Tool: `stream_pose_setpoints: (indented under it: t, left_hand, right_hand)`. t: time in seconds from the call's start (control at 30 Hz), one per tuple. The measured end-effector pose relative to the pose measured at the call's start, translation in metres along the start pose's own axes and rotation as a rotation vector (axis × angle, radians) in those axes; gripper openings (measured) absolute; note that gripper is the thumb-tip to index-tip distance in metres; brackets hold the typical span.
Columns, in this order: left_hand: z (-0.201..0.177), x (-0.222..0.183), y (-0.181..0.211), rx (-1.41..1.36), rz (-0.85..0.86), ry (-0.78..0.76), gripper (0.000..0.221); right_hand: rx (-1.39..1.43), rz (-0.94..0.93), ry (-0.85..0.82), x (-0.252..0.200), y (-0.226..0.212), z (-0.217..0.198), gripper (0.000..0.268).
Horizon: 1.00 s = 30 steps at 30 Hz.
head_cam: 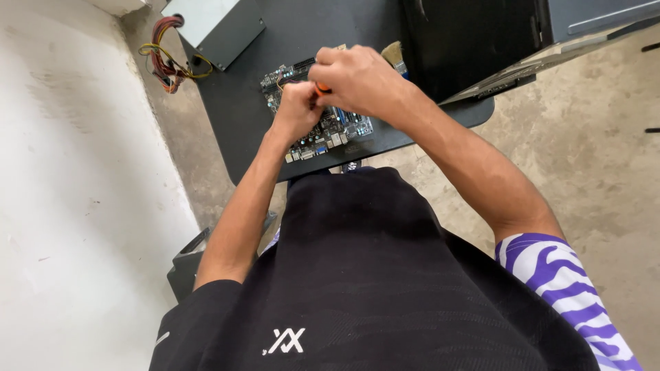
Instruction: A person is seen working on a computer motherboard at a repair bench, using a screwdriver to adjust the CPU fan and then lifting the board for inspection.
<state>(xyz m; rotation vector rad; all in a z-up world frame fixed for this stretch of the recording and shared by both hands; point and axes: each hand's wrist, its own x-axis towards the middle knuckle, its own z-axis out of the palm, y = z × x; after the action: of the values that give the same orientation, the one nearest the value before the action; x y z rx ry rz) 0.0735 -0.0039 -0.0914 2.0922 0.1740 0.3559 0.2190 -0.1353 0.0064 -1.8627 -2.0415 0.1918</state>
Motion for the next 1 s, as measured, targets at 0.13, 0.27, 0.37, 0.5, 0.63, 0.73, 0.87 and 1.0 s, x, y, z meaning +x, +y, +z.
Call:
stream_pose_setpoints:
  t: [0.13, 0.27, 0.37, 0.5, 0.63, 0.73, 0.87, 1.0]
  left_hand:
    - [-0.002, 0.000, 0.021, -0.085, 0.036, 0.093, 0.023]
    - [0.001, -0.007, -0.012, -0.118, -0.007, 0.072, 0.057]
    - [-0.002, -0.002, 0.005, -0.032, 0.022, 0.010, 0.005]
    - [0.001, 0.000, 0.020, -0.010, 0.018, 0.170, 0.011]
    - [0.002, -0.003, 0.013, -0.192, -0.002, 0.183, 0.018]
    - [0.003, -0.004, 0.010, -0.101, 0.058, 0.148, 0.014]
    - [0.003, -0.006, 0.018, -0.063, 0.057, 0.283, 0.013]
    - [0.002, -0.011, 0.005, -0.143, 0.027, 0.218, 0.011]
  right_hand:
    - [-0.388, 0.185, 0.116, 0.006, 0.003, 0.015, 0.063]
    - [-0.007, -0.014, -0.011, 0.003, -0.007, -0.026, 0.036]
    - [-0.123, 0.077, 0.081, 0.002, 0.009, 0.006, 0.039]
    - [-0.370, 0.278, 0.008, 0.008, 0.002, 0.012, 0.068]
    - [-0.075, 0.093, -0.092, 0.004, -0.004, -0.012, 0.046]
    - [-0.072, 0.114, -0.100, 0.005, 0.008, 0.002, 0.022]
    - [-0.263, 0.426, -0.265, 0.020, 0.005, 0.012, 0.083]
    - [-0.137, 0.297, -0.342, 0.019, -0.009, -0.024, 0.087]
